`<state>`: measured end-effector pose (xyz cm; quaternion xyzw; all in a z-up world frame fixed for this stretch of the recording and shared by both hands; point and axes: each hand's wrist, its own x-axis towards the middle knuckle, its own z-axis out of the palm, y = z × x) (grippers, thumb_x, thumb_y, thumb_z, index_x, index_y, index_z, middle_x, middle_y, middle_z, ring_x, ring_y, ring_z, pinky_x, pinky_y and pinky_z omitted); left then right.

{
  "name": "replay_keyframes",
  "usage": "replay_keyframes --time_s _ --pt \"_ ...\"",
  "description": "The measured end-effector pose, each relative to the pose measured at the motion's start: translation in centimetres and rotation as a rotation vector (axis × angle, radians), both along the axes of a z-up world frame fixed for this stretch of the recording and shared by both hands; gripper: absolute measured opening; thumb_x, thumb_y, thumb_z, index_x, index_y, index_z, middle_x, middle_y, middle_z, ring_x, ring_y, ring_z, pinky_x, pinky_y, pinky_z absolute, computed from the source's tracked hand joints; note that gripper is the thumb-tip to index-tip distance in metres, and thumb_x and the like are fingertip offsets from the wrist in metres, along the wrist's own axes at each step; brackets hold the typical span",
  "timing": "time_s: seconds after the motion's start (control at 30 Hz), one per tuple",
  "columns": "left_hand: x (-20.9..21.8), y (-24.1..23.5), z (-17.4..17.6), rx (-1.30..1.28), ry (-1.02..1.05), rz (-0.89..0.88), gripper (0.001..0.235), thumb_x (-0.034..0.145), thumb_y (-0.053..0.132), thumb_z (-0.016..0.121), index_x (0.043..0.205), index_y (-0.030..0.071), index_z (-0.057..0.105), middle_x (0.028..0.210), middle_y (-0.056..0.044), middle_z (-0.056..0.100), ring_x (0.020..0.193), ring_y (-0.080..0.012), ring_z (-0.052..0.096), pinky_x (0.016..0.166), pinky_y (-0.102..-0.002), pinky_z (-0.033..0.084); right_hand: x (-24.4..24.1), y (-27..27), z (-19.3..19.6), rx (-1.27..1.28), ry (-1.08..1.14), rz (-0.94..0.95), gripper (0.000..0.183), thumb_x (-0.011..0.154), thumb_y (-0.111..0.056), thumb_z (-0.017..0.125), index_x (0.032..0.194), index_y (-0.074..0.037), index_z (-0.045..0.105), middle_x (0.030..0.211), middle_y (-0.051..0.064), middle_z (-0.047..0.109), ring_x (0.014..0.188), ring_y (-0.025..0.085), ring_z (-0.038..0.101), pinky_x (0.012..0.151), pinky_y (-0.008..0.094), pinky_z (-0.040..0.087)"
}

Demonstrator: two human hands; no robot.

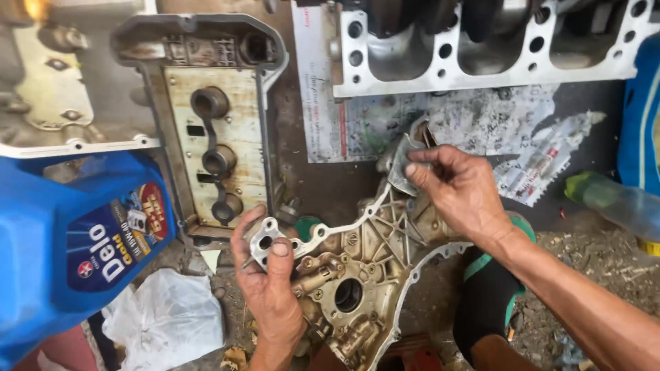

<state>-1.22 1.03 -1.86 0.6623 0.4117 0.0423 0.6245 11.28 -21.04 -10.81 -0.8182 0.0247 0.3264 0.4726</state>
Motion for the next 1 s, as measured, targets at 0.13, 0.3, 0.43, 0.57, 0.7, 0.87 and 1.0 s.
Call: replay_keyframes --time_s 0.13,0.3,0.43,0.57,0.7,0.87,1.0 --pt "0.6 0.1 0.4 0.011 0.016 -0.015 0.058 0.092 0.032 0.06 0.142 0.007 0.047 0.102 -0.007 0.062 0.091 -0.0156 0.06 0.084 -0.032 0.05 -0.6 0.6 -0.8 -0.068 -0.509 0.179 0.026 0.09 -0.029 0.076 0.097 -0.004 0.077 0.104 0.012 0.051 0.107 0.027 0.048 0.095 0.043 0.044" --pt "0.6 -0.1 0.5 -0.017 0.022 0.003 0.057 0.092 0.028 0.059 0.142 0.005 0.047 0.1 -0.007 0.063 0.091 -0.0153 0.059 0.087 -0.031 0.049 -2.4 1.7 0.1 -0.031 -0.635 0.325 0.036 0.102 -0.018 0.055 0.121 0.011 0.067 0.132 0.03 0.059 0.104 0.037 0.065 0.072 0.037 0.064" --pt "0.3 0.0 0.2 -0.003 0.02 -0.001 0.056 0.092 0.029 0.06 0.142 0.006 0.047 0.098 -0.007 0.063 0.089 -0.0155 0.059 0.086 -0.031 0.048 -4.7 1.7 3.0 -0.019 -0.238 0.499 0.086 0.099 -0.064 0.014 0.161 -0.005 0.009 0.168 0.023 -0.001 0.155 0.037 0.003 0.121 0.048 0.01" --pt "0.5 -0.2 0.5 0.009 0.034 -0.009 0.055 0.093 0.028 0.059 0.142 0.006 0.047 0.097 -0.006 0.064 0.088 -0.0143 0.058 0.085 -0.03 0.048 -3.5 1.3 0.1 -0.078 -0.335 0.56 0.109 0.084 -0.084 0.012 0.161 -0.009 -0.008 0.169 0.021 -0.013 0.157 0.037 -0.008 0.122 0.064 -0.004" --pt "0.0 -0.2 0.0 -0.028 0.006 0.043 0.054 0.092 0.02 0.061 0.142 0.007 0.048 0.095 -0.006 0.065 0.083 -0.0127 0.057 0.082 -0.027 0.046 -3.9 1.8 3.5 -0.085 -0.223 0.622 0.123 0.075 -0.089 0.014 0.158 -0.002 -0.013 0.164 0.026 -0.021 0.154 0.037 -0.016 0.12 0.06 -0.005" --pt "0.0 -0.3 0.5 0.026 0.056 -0.002 0.052 0.092 0.022 0.059 0.141 0.009 0.048 0.097 -0.005 0.065 0.083 -0.0126 0.057 0.081 -0.026 0.045 -2.5 1.1 -0.1 -0.16 -0.23 0.611 0.125 0.073 -0.091 0.011 0.158 -0.002 -0.011 0.166 0.025 -0.018 0.155 0.039 -0.01 0.12 0.065 -0.005" --pt "-0.2 -0.2 0.0 -0.014 0.021 0.057 0.052 0.091 0.016 0.06 0.141 0.009 0.05 0.094 -0.005 0.065 0.08 -0.0112 0.056 0.079 -0.025 0.044 -3.1 2.1 4.1 -0.192 -0.227 0.669 0.133 0.071 -0.092 0.021 0.157 0.003 -0.014 0.164 0.026 -0.023 0.155 0.037 -0.015 0.12 0.062 -0.002"
